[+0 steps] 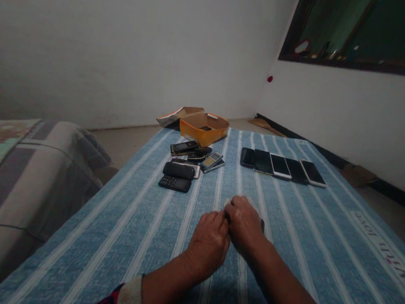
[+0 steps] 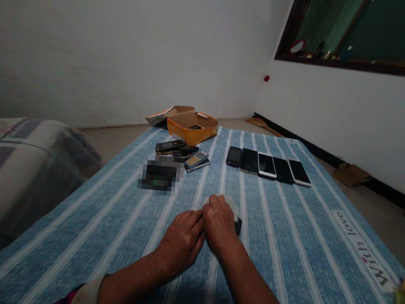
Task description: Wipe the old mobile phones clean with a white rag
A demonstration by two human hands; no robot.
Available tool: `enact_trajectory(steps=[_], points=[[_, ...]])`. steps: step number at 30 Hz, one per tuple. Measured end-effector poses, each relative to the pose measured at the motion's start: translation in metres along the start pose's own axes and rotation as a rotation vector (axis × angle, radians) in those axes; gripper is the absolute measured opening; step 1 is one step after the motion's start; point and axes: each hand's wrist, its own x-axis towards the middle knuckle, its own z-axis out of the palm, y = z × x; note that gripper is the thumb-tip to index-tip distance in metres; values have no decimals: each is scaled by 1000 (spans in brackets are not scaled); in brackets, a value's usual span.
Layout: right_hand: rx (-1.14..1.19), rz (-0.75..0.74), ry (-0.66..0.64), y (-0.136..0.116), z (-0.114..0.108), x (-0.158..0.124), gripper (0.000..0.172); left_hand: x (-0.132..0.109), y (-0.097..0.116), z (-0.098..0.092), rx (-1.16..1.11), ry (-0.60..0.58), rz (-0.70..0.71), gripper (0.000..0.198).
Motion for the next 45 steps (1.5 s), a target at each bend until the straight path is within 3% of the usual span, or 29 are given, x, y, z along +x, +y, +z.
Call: enact_trajectory(steps=[23, 29, 37, 45], points=[[-12, 72, -12, 6, 7, 4, 12, 1, 0, -1, 1, 8, -4, 29], [-1, 85, -23, 8, 5, 5, 16, 4, -4, 0, -64, 55, -30, 19], [42, 51, -11, 6, 6, 3, 15, 18, -10, -6, -118, 39, -215, 8], [147, -52, -32, -1, -2, 1, 22, 17, -7, -14, -33, -86, -370, 26]])
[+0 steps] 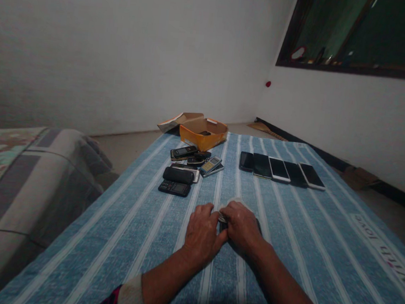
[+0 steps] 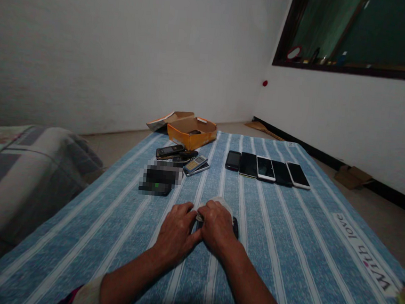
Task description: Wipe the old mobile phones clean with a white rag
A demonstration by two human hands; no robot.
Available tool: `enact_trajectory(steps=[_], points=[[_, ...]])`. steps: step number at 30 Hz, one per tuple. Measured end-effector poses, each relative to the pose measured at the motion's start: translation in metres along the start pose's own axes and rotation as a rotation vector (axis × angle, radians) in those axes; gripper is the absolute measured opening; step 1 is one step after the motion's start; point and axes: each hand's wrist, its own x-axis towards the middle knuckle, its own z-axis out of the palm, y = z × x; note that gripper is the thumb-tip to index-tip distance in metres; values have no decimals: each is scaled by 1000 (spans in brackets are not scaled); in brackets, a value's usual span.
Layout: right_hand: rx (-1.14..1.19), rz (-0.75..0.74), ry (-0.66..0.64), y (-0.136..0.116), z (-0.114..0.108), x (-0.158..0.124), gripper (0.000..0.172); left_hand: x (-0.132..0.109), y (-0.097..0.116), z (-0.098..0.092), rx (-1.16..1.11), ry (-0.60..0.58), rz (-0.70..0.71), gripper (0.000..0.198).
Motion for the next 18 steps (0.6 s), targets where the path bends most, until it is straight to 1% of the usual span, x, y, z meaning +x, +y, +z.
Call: enact_trajectory(steps=[6, 9, 13, 16, 18], points=[[-57, -37, -60, -5, -2, 0, 19, -4, 2, 3, -8, -9, -28, 25], [-134, -14, -126, -3, -10, 0, 16, -5, 3, 5, -11, -24, -44, 25], [-205, 53, -199, 3, -22, -2, 13, -6, 7, 2, -6, -51, -50, 31], [-207, 71, -200, 0, -21, -3, 16, -6, 9, -1, -16, -80, -48, 31], [-169, 49, -161, -5, -15, -1, 18, -7, 9, -1, -28, -93, -45, 31]])
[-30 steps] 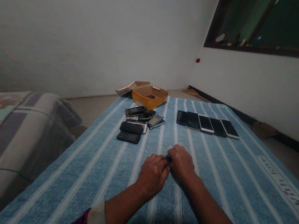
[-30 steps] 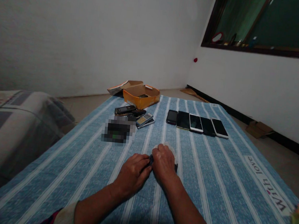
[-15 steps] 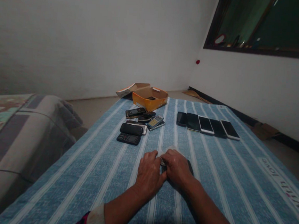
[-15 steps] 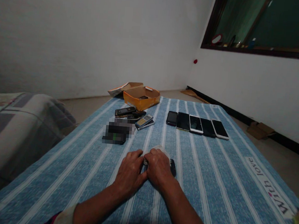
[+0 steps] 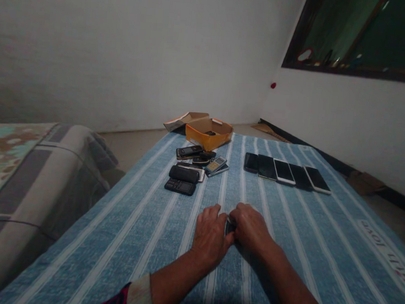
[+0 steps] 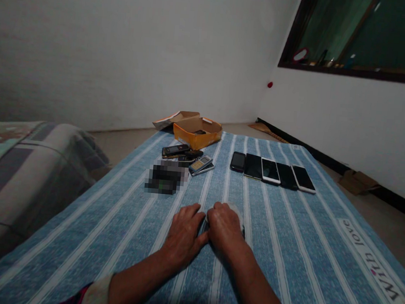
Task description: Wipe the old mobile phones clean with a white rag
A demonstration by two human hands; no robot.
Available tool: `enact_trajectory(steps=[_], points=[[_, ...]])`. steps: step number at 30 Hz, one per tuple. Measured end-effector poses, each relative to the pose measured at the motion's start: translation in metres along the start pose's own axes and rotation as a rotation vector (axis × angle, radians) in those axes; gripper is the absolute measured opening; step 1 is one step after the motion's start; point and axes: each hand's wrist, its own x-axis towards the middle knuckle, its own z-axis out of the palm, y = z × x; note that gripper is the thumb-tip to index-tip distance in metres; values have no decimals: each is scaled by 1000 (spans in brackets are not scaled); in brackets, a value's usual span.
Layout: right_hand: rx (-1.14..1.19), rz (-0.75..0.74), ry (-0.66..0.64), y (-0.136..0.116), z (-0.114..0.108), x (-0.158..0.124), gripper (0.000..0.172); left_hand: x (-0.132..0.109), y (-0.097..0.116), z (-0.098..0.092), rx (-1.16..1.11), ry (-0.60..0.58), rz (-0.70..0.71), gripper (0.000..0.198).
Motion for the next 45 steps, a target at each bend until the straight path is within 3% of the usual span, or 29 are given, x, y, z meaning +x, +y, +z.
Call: enact_trajectory(steps=[4, 7, 12, 20, 24, 29, 34, 38, 45], points=[[66, -29, 60, -9, 7, 4, 21, 0, -4, 4, -31, 19, 18, 35], [40, -16, -7, -1, 1, 3, 19, 0, -4, 5, -40, 43, 27, 26], [-29, 77, -95, 17, -11, -2, 19, 1, -3, 3, -47, 37, 30, 33], [52, -9, 18, -3, 0, 2, 23, 3, -5, 4, -25, 38, 58, 30], [19, 25, -49, 10, -5, 0, 17, 3, -5, 4, -9, 41, 70, 25], [1, 85, -85, 26, -12, -5, 22, 3, -4, 3, -28, 51, 81, 28], [20, 46, -23, 12, -7, -4, 19, 5, -6, 6, -44, 68, 107, 41], [32, 15, -1, 6, -4, -2, 15, 6, -8, 6, -48, 80, 123, 37], [-49, 81, -70, 27, -8, -20, 24, 6, -6, 3, -34, 50, 129, 36]])
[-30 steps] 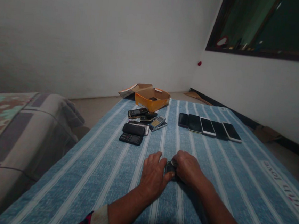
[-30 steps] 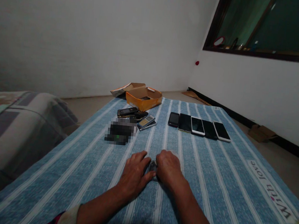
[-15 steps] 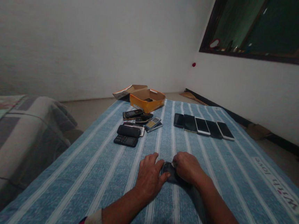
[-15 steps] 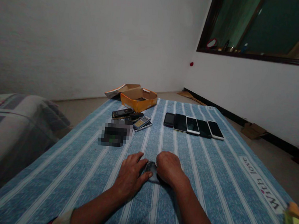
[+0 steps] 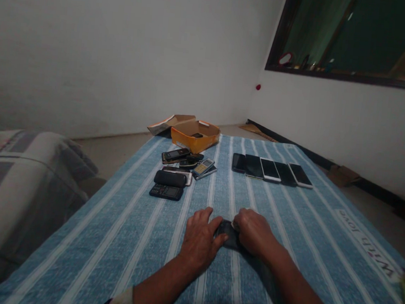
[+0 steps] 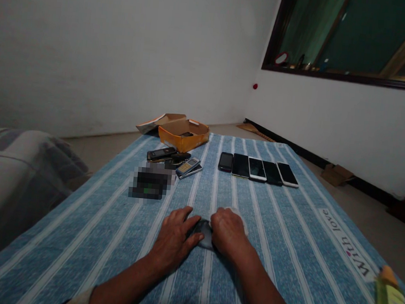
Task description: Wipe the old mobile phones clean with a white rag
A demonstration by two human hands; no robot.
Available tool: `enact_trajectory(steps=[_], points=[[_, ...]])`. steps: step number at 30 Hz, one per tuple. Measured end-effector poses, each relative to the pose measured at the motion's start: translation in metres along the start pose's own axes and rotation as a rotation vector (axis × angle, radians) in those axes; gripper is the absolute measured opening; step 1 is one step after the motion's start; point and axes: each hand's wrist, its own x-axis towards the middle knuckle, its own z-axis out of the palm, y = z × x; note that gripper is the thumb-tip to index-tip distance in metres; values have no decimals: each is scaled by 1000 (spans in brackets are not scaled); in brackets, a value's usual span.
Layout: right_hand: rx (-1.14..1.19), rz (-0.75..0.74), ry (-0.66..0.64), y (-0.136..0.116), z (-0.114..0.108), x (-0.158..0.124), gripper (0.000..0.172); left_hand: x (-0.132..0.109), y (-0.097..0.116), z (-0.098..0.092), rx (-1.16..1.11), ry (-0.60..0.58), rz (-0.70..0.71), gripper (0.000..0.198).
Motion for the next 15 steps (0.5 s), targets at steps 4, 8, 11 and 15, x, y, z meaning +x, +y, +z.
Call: enact_trajectory(steps=[4, 8, 11, 15], points=[[10, 37, 14, 11, 8, -13, 27, 2, -3, 2, -50, -1, 41, 43], [57, 44, 100, 8, 18, -17, 26, 5, -6, 2, -133, -67, 160, 46], [96, -2, 165, 1, 24, -14, 23, 5, -6, 2, -172, -72, 239, 46], [122, -60, 224, -7, 30, -7, 14, 2, -9, 1, -223, -47, 263, 26]])
